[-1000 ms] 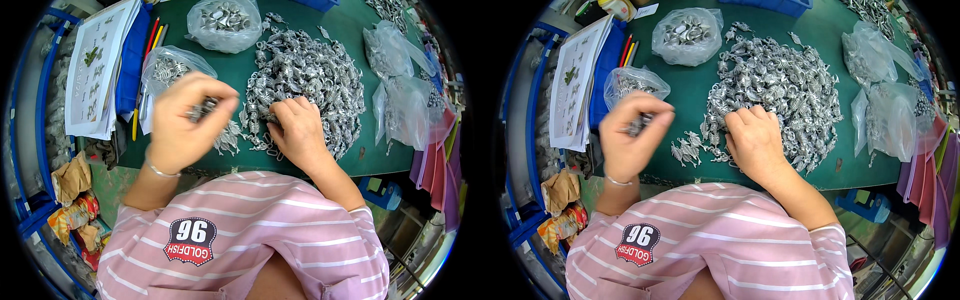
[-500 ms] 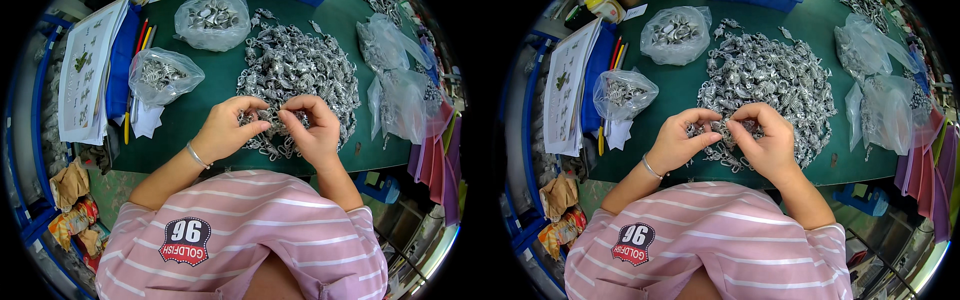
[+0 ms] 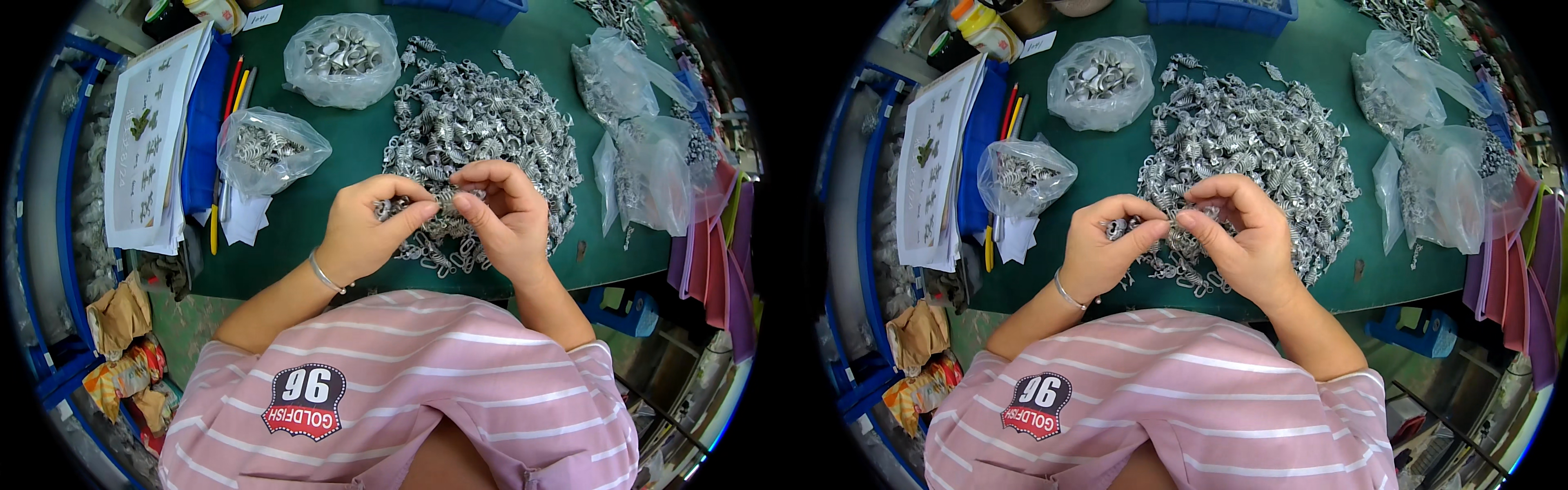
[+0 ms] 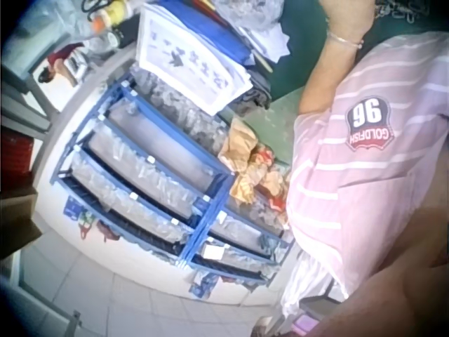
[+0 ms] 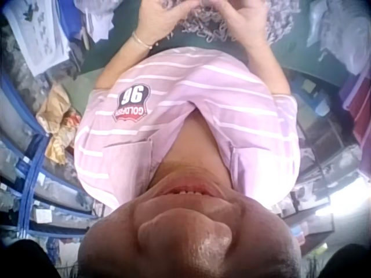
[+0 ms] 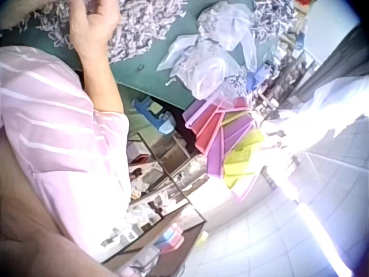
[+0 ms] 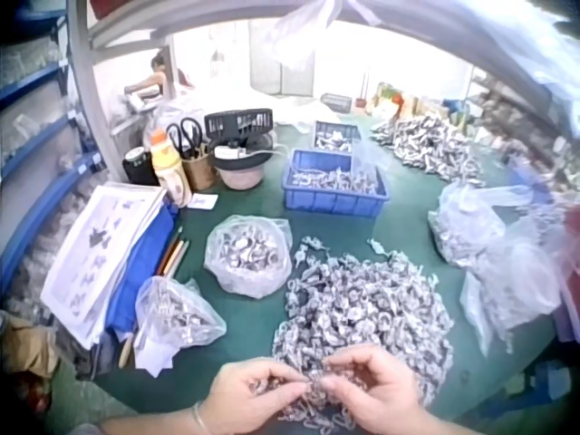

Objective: The person sits at a green workbench and repeatedly picks up small metal springs and split rings from a large pile. They attach the rings to the ends of the springs by hand, then place the assembled units into a clear plastic bag. The process is repetitive and continues throughout the clip.

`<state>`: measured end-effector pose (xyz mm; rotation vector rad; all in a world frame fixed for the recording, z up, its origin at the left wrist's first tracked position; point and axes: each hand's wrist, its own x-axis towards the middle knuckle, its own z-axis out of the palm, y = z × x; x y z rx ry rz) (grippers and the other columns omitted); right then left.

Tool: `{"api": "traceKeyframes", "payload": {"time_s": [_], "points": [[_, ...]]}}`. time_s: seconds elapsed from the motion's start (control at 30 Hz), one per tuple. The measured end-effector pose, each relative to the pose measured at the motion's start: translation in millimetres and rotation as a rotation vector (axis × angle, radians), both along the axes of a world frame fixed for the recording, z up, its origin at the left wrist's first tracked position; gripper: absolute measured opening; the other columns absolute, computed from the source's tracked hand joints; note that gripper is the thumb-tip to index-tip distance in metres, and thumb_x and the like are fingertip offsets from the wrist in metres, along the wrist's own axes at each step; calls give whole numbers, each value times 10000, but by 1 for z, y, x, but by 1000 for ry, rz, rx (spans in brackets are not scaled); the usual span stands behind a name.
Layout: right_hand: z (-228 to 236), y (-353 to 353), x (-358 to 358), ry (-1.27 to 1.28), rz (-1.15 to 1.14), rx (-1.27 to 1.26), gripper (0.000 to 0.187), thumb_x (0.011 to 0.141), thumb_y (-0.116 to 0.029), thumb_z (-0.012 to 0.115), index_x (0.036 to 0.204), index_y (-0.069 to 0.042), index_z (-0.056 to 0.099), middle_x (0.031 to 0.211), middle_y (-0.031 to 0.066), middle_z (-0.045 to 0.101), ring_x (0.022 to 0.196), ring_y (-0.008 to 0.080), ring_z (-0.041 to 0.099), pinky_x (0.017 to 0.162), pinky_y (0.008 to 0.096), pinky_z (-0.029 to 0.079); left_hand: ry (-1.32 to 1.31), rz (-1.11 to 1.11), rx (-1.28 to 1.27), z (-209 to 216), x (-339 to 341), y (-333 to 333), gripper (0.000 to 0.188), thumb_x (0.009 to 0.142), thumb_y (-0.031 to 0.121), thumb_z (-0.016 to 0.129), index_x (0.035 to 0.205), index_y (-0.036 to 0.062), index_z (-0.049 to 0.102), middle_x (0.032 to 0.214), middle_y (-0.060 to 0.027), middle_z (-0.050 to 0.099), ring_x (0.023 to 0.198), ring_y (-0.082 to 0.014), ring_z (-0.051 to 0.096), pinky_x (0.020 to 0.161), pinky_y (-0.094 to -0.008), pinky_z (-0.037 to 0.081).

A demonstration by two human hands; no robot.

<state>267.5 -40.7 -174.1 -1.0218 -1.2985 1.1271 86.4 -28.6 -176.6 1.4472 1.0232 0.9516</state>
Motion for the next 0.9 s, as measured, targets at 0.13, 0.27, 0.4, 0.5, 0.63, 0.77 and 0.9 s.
{"api": "traceKeyframes", "payload": {"time_s": [0.13,0.27,0.4,0.5,0.63,0.77,0.9], "points": [[1,-3,10,-153,23,-190,169,886,-79,597,1027,15,588,868,29,612,750,69,566,661,191,462,2,98,171,0,-2,1,74,757,6,694,812,-4,646,813,-66,650,744,-119,599,676,-231,467],[2,-4,6,-106,28,-145,170,904,-115,578,1012,14,602,844,37,622,714,75,595,615,185,471,-27,149,284,2,-1,-1,91,731,4,710,790,7,640,800,-85,655,733,-161,622,657,-256,480],[7,-5,6,32,73,-266,165,901,-103,577,1009,18,607,845,61,636,696,83,604,616,194,488,-30,170,303,3,-2,-1,106,717,-14,713,789,4,637,810,-94,655,740,-167,623,650,-256,481],[8,-6,4,14,56,-203,141,892,-80,581,990,11,621,819,53,632,689,79,595,608,195,484,-40,173,304,4,-3,-1,108,717,-20,712,791,2,637,813,-95,655,743,-165,623,651,-253,481],[7,-5,4,-49,73,-121,153,892,-63,574,1002,36,610,861,78,625,714,99,609,630,204,505,-48,180,304,3,-4,-2,112,716,-25,713,794,2,637,811,-90,654,738,-154,619,643,-244,477],[6,-5,6,-113,93,-53,160,890,-44,569,1014,52,601,876,83,607,732,112,612,650,213,517,-45,157,310,3,-6,-2,122,732,-59,690,824,-8,627,834,-92,643,745,-124,598,649,-223,469],[4,-5,5,-101,44,-11,125,835,-15,623,955,17,634,865,78,617,728,101,599,613,202,472,-38,175,242,3,-5,-3,125,740,-7,711,846,1,644,805,-55,646,715,-96,583,624,-215,460]]}}
